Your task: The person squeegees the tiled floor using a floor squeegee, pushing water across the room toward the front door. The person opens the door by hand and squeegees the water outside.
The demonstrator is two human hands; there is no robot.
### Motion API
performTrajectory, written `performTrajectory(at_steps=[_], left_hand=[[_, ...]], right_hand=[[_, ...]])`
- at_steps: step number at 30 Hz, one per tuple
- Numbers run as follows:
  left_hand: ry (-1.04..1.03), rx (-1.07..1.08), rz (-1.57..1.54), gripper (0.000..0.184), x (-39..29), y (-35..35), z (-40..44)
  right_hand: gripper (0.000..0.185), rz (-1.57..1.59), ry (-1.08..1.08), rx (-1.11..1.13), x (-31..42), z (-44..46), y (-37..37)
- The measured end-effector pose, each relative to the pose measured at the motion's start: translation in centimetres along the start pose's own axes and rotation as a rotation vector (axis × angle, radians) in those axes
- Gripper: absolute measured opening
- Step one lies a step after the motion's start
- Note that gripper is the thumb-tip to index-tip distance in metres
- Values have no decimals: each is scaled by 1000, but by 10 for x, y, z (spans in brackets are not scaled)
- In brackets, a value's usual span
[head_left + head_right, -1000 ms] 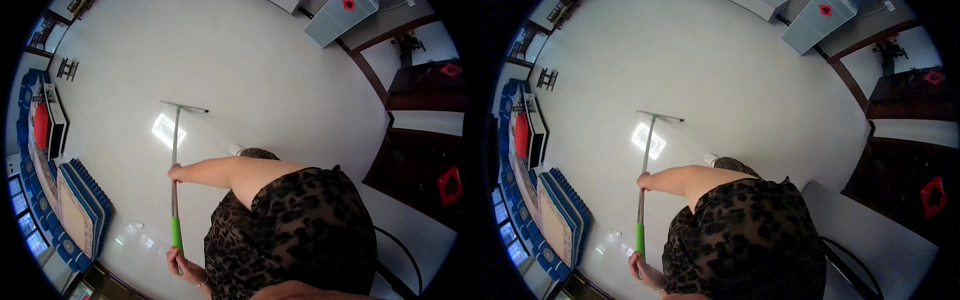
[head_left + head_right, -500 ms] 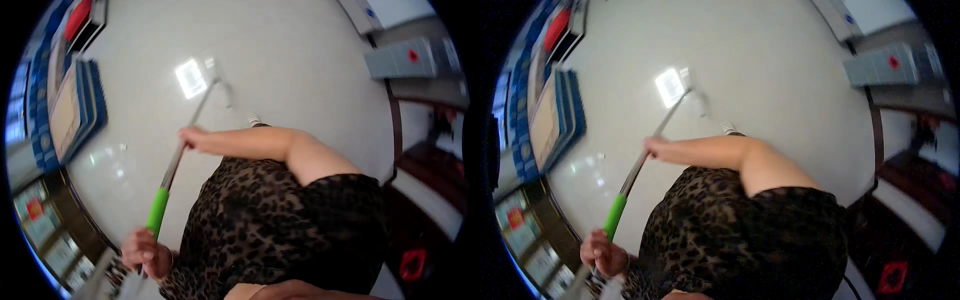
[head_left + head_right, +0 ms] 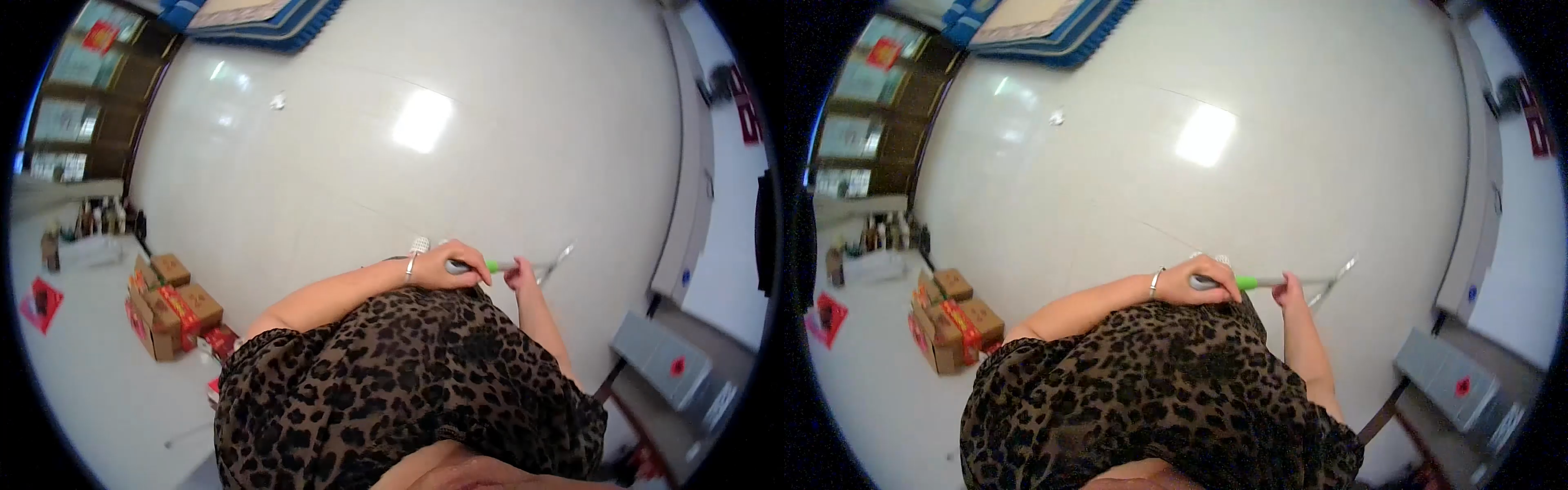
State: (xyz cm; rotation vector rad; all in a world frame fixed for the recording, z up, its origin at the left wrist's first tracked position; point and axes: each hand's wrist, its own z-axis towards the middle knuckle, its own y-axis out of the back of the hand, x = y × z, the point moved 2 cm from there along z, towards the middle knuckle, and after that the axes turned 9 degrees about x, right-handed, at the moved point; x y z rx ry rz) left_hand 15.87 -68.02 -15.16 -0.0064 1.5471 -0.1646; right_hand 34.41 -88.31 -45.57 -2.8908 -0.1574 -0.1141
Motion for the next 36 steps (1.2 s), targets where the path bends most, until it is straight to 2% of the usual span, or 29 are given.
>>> performTrajectory(at_steps=[5, 7, 9, 13, 16, 17, 18, 19, 20, 21, 23, 24, 26, 28, 29, 31, 32, 34, 35, 36], left_hand=[[-11, -86, -23, 15, 5, -3, 4], [-17, -114, -19, 15, 1, -1, -10], [-2, -164, -26, 14, -32, -8, -13], [15, -310, 25, 14, -50, 2, -23], [77, -383, 90, 14, -70, -2, -41], [184, -364, 125, 13, -79, -3, -51], [176, -431, 136, 12, -87, -5, -65], [249, -457, 214, 13, -104, -6, -72], [280, -504, 276, 16, -113, -10, -86], [201, -641, 379, 15, -123, -18, -93], [178, -728, 487, 16, -137, -30, -106], [112, -805, 517, 12, -139, -40, -109], [156, -663, 512, 5, -158, -56, -85], [-60, -334, 904, 8, -165, -80, -41], [77, -302, 806, 7, -192, -99, -44], [352, -245, 617, 7, -223, -114, -28], [-222, -146, 756, 3, -251, -124, -10], [-268, 8, 678, 5, -287, -112, -19], [-296, 85, 639, 6, -301, -101, -26], [-377, 113, 530, 7, -269, 47, -55]], right_hand=[[31, -94, -49, -102, 9, 24, 16], [30, -147, -74, -121, 2, 17, -1], [28, -486, 83, 101, -1, -44, -18], [18, -670, 234, 384, -1, -23, -44], [16, -183, -82, 61, -28, 27, -72], [16, -167, -102, 93, -36, 11, -88], [23, -109, -164, 235, -50, 118, -58], [22, -184, -61, 172, -66, 4, -127], [21, -197, -15, 305, -85, 0, -145], [18, -200, -7, 258, -103, 14, -166], [10, -335, 75, 248, -124, -2, -208], [7, -867, 358, 466, -135, 12, -223], [12, -713, 261, 442, -129, -18, -249], [17, -388, 79, 499, -110, -49, -250], [13, -409, 16, 589, -110, -90, -247], [11, -143, 72, 590, -107, -136, -242], [11, -60, 26, 594, -99, -179, -241], [11, 90, -52, 586, -94, -247, -242], [11, 145, 1, 547, -91, -259, -237], [11, 152, 81, 425, -73, -193, -321]])
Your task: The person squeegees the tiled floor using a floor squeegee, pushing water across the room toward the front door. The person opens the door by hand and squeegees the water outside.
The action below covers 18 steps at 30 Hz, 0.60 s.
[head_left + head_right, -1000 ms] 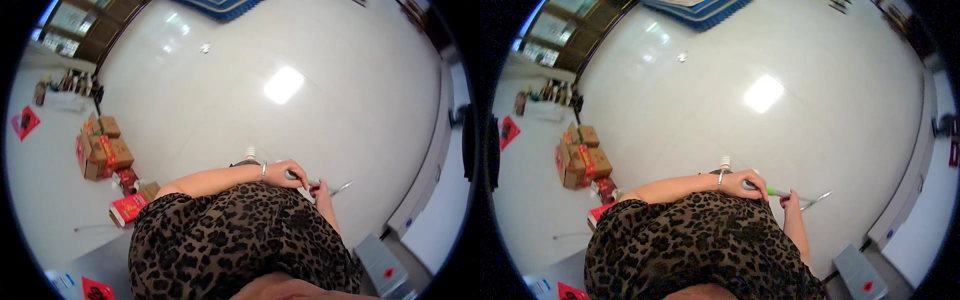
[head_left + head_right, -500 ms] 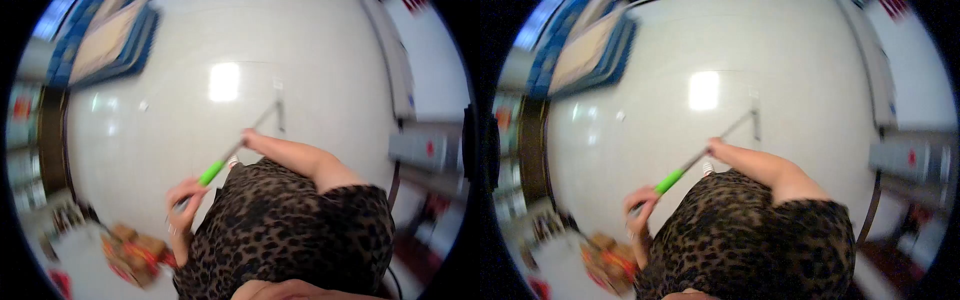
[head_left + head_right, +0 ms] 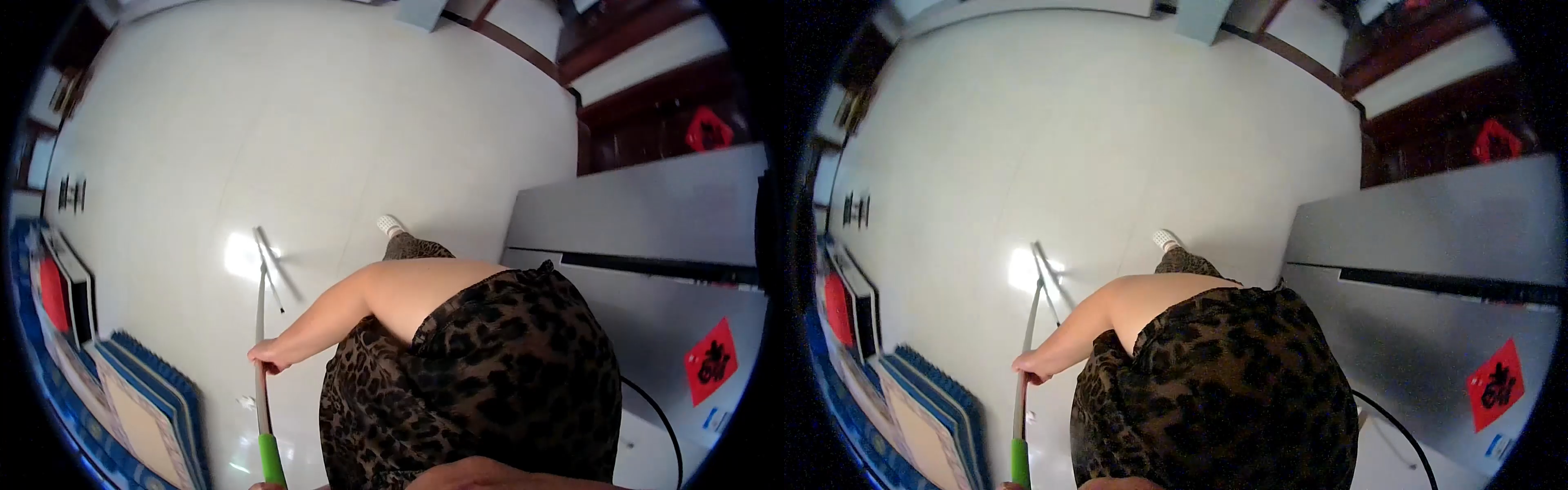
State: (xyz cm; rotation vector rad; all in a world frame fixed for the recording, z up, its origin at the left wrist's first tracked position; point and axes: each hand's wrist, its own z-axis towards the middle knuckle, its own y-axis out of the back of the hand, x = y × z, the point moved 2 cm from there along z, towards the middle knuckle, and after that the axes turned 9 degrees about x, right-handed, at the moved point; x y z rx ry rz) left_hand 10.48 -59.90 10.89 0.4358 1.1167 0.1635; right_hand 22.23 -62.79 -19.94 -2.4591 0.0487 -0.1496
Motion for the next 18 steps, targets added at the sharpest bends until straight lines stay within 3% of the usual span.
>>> performTrajectory(at_steps=[3, 4, 6, 8, 10, 14, 16, 18], left_hand=[[-129, 205, -98, 10, 18, 22, -1], [-400, 417, -502, 16, 37, 17, 22], [-262, 247, -492, 21, 36, 1, 18], [-281, 108, -245, 29, 16, -19, 33], [-288, 215, -298, 14, 42, -16, 35], [-166, 344, -316, 13, 13, -16, 73], [-223, 543, -339, 8, 3, -7, 82], [-391, 694, -388, 16, 0, 10, 77]], right_hand=[[11, 164, 225, -5, 35, -3, 42], [12, 237, 292, 20, 45, -8, 61], [14, 295, 432, 60, 65, -35, 91], [16, 313, 607, 102, 79, -87, 114], [16, 336, 737, 138, 90, -116, 134], [15, 584, 926, 173, 92, -173, 156], [14, 600, 1021, 250, 76, -200, 151], [13, 687, 1094, 311, 50, -196, 140]])
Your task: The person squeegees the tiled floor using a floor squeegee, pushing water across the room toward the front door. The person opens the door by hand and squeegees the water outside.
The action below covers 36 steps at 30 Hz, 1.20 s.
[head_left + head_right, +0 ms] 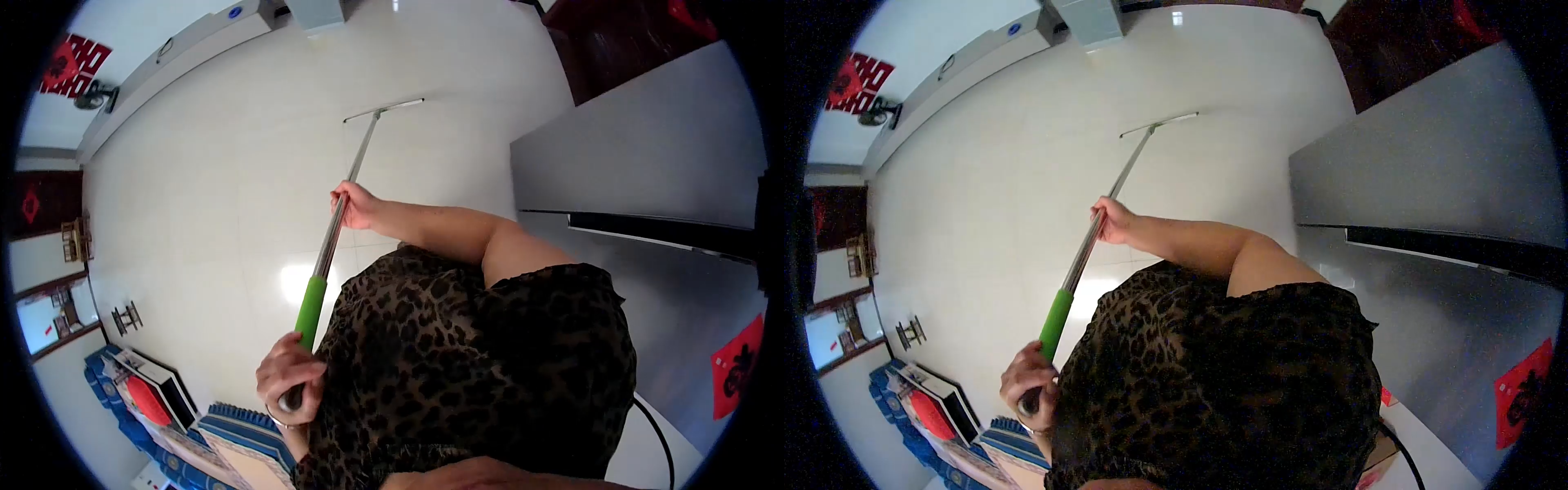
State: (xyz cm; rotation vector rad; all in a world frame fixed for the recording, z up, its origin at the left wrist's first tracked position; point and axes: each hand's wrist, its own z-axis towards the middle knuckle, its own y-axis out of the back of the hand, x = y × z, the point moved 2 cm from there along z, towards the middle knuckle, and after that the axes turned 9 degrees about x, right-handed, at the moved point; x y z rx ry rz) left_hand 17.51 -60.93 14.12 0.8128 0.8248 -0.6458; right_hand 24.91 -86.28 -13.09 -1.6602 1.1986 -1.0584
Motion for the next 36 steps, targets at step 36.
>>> performTrajectory(at_steps=[36], left_hand=[[-467, 557, -375, 19, 65, 250, -126]], right_hand=[[18, 34, 536, -354, -213, 60, -33]])
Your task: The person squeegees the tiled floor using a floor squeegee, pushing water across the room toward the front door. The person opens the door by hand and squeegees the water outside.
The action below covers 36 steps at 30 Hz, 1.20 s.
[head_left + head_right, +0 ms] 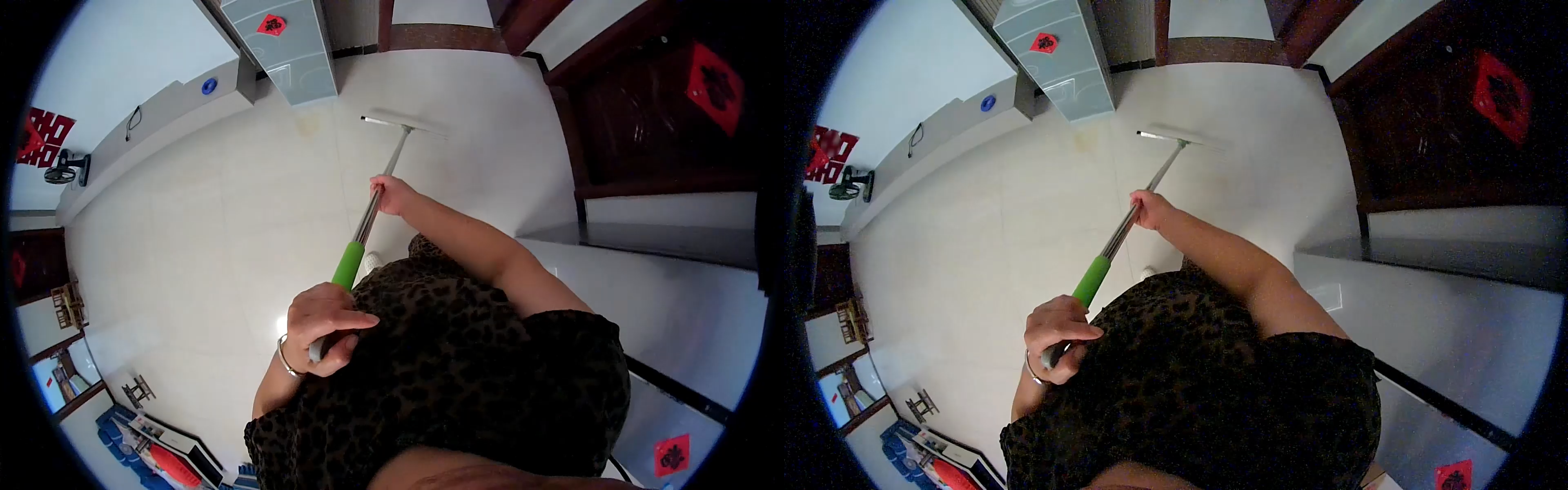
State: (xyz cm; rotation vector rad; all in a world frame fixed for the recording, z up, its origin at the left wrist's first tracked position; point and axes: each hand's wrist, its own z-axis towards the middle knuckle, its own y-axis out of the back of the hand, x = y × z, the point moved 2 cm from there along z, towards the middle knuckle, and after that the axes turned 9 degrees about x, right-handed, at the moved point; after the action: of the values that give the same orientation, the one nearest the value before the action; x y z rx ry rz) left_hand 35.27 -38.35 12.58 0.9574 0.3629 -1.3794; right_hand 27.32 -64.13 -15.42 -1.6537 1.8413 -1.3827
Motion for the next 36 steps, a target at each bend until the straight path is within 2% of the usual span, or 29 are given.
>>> performTrajectory(at_steps=[1, 2, 4, 7, 8, 9, 15, 16, 18, 19, 20, 21, 22, 25, 28, 29, 30, 34, 36], left_hand=[[-31, -23, 2, 29, -20, 3, -9], [23, -21, 19, 29, 91, -21, 15], [1, -49, -2, 29, 17, -23, -33], [12, -76, 33, 29, -43, -35, -85], [25, -84, 43, 29, -46, -45, -101], [74, -98, 54, 28, 21, -59, -84], [58, -133, 52, 24, -81, -86, -156], [66, -114, 76, 24, -44, -77, -137], [82, -137, 89, 21, -60, -82, -150], [105, -149, 94, 20, -61, -85, -152], [119, -161, 101, 19, -59, -90, -153], [32, -286, 163, 15, -65, -95, -161], [49, -353, 135, 14, -74, -94, -173], [142, -518, 57, 17, -71, -107, -177], [296, -537, 86, 20, -72, -127, -189], [276, -541, 122, 23, -68, -132, -187], [258, -575, 160, 23, -18, -145, -171], [331, -638, 112, 22, 12, -166, -171], [336, -700, 166, 32, 26, -182, -151]], right_hand=[[18, -18, 24, -14, -10, -13, -15], [18, 2, 1, -5, 31, 67, 55], [18, 12, 39, -32, -15, 15, 23], [20, 52, 143, -102, -66, -19, 0], [20, 57, 170, -124, -79, -16, 9], [21, 79, 173, -142, -50, 34, 46], [25, 39, 211, -203, -134, -48, 17], [25, 49, 224, -166, -112, -11, 29], [26, 58, 268, -103, -127, -25, 29], [25, 86, 220, -167, -133, -29, 33], [25, -28, 194, -229, -134, -28, 35], [25, -141, 164, -288, -142, -33, 31], [25, -251, 130, -348, -154, -39, 29], [20, -483, -42, -290, -167, -46, 44], [18, -566, -194, -291, -188, -56, 54], [18, -584, -238, -300, -192, -54, 61], [18, -618, -285, -270, -167, -27, 89], [16, -719, -438, -209, -166, -10, 130], [15, -735, -499, -161, -154, -6, 153]])
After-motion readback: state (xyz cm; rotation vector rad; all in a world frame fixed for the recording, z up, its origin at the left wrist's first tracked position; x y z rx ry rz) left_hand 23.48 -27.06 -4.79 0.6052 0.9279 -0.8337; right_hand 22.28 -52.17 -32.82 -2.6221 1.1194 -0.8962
